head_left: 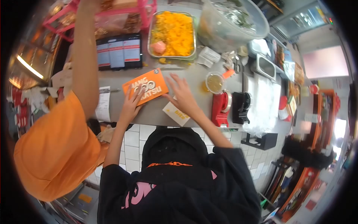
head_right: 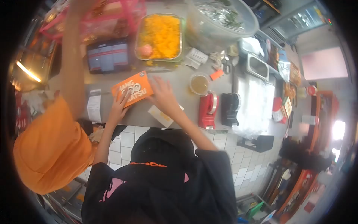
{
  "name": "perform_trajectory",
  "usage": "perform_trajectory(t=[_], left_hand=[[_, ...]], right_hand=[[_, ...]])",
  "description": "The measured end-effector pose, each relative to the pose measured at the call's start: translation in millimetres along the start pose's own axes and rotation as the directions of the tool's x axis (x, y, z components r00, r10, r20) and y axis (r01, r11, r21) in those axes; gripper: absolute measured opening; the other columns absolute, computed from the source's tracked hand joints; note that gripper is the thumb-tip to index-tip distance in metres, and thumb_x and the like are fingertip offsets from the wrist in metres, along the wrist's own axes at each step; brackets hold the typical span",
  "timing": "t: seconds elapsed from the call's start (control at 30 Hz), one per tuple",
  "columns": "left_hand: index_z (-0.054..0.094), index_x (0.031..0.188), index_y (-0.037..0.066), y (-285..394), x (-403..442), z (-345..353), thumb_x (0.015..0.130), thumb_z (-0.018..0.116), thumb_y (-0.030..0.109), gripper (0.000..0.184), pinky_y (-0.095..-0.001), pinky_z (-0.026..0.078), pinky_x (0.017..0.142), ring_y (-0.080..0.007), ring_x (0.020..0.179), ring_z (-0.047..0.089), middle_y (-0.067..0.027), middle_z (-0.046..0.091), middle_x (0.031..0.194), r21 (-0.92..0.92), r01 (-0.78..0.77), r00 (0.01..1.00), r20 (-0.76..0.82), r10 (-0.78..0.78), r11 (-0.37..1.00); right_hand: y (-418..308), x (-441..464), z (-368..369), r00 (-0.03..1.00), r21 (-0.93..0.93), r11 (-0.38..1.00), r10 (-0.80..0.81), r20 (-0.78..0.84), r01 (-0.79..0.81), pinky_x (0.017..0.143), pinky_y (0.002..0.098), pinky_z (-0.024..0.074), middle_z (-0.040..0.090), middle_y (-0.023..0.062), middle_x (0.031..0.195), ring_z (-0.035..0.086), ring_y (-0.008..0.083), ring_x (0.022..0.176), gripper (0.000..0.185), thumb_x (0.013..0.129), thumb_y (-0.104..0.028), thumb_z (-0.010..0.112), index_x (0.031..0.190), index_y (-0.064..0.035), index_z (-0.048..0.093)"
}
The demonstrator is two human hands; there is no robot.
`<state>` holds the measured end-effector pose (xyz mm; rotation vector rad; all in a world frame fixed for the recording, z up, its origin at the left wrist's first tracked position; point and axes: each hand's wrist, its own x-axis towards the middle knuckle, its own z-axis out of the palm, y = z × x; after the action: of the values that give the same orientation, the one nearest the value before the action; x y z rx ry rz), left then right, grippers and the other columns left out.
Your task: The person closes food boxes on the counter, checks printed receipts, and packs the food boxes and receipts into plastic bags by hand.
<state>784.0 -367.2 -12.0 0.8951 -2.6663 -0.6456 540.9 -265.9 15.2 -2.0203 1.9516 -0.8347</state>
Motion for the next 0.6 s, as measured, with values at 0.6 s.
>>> perform_trajectory(t=[0.6], left_hand=[[0.050,0.127,0.024,38,-8,33,0.083,0.056,0.009,0.047,-0.0503,0.020,0.106,-0.0447,0.131,0.012,-0.0066,0.025,0.145,0.100,0.084,0.982,-0.177,-0.066,0.991]], right_hand=[[-1,-232,-49,0.372,0.159,0.445,0.862,-0.345,-0.882,0.078,0.0320,0.0408,0.063,0.0049,0.072,0.055,0.0173,0.066,0.009,0.080,-0.016,0.062,0.077,-0.0077,0.064]])
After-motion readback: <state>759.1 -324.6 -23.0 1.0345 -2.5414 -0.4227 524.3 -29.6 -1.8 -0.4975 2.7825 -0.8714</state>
